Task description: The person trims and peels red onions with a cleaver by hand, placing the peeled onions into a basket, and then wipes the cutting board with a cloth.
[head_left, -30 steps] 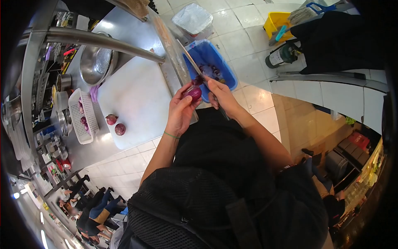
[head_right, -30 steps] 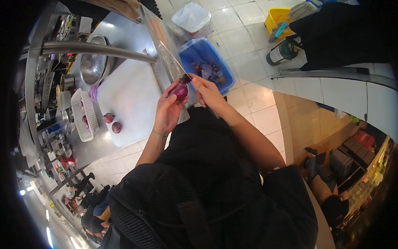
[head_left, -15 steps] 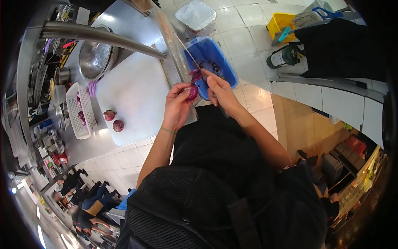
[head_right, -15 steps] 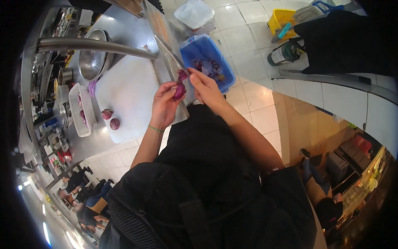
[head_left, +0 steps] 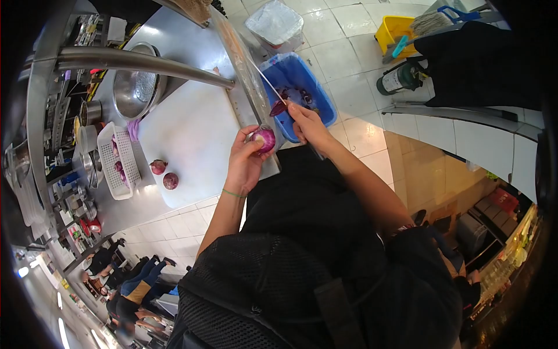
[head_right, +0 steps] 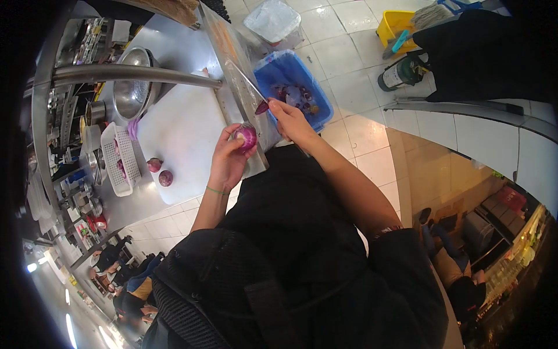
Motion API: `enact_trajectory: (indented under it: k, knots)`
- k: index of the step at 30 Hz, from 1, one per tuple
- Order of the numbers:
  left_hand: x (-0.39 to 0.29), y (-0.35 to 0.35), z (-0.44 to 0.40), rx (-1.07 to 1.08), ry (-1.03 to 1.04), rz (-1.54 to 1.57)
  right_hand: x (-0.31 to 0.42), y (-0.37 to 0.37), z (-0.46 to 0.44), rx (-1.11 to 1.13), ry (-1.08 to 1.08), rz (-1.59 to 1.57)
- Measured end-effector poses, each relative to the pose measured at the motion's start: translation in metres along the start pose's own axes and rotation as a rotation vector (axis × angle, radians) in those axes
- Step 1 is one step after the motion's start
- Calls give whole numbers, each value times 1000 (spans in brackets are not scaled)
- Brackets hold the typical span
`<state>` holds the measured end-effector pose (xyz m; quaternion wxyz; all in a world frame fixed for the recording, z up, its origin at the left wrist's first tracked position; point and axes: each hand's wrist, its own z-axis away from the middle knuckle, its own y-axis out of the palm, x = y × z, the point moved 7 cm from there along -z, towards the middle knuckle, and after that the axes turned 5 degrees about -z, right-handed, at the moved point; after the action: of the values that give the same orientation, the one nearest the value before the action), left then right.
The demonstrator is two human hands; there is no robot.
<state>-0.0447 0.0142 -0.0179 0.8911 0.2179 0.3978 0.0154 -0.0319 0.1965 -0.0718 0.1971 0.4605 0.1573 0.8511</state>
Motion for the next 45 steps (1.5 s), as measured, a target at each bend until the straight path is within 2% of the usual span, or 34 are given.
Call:
enact_trajectory:
  k: [3,10,12,13,18,24,31,34,36,45]
  knots:
    - [-8,14,-2,48,5,70,-3,5,0,113,61,1]
    - [3,0,-25,-63,43,57,1,9,9,98,32,-1]
    - [3,-2,-25,-92,35,77,10,18,20,267,-12,-62]
    - [2,-1,-25,-91,35,77,10,16,21,266,-12,-62]
    - [2,4,-26,-95,14,147,-1,16,22,481,123,-230]
    - [8,-4,-30,-137,37,157,3,21,33,527,171,-333]
    - [5,0,-26,-117,52,119,-3,13,30,461,145,-337]
    - [6,-3,-31,-105,34,88,1,14,30,396,60,-217]
    - [12,-6,-34,-59,-27,85,11,16,32,313,-71,-75]
    - [18,-3,-20,92,-97,141,6,18,27,203,-109,-45]
